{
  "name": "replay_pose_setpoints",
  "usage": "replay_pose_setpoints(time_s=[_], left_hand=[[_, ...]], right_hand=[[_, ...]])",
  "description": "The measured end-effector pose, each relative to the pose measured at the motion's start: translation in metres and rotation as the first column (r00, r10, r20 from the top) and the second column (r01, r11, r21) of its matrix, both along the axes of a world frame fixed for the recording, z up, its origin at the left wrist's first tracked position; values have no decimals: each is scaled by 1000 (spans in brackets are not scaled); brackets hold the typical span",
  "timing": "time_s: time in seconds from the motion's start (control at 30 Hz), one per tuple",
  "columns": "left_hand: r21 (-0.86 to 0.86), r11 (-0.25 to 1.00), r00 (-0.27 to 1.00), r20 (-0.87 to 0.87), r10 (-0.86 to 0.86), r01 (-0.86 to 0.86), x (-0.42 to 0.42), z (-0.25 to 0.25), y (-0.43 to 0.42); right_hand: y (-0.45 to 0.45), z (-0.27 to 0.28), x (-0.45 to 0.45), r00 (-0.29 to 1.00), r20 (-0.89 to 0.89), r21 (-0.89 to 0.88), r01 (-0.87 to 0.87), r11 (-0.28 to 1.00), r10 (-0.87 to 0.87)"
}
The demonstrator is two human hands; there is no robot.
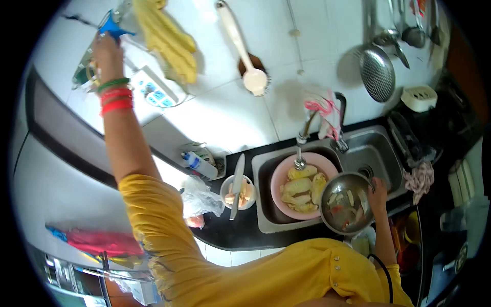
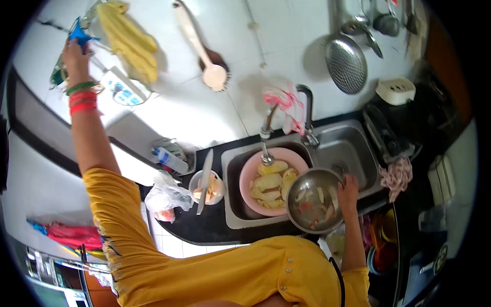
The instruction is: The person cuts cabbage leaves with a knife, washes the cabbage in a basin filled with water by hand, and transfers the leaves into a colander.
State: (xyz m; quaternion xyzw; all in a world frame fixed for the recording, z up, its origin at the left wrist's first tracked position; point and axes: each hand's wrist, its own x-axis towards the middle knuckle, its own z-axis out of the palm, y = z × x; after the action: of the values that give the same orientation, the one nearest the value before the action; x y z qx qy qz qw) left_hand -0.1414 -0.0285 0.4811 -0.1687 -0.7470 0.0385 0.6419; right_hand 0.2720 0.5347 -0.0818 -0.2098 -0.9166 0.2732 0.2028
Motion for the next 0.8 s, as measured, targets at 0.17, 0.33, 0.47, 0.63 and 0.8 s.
replay_pose_setpoints(time_s=[0.17,0.33,0.47,0.63,0.8], left_hand=[[-220,937,915,243,323,-273,-106,-12,-71],[290,913,896,257,-362,285,58,-246,77],[593,722,322,647,-691,358,198,-421,183],[487,791,-698,416,-582,-369,298,-564,273],[454,515,-657,-241,-715,-727,343,-593,314]], right_hand=[[-15,17,8,976,-212,197,87,976,-44],[-27,30,33,965,-228,-96,108,990,-127],[-33,14,20,984,-90,-74,-159,984,152],[-53,-41,-3,980,142,-51,-132,990,138],[-92,-48,-37,952,233,-63,-189,980,199]])
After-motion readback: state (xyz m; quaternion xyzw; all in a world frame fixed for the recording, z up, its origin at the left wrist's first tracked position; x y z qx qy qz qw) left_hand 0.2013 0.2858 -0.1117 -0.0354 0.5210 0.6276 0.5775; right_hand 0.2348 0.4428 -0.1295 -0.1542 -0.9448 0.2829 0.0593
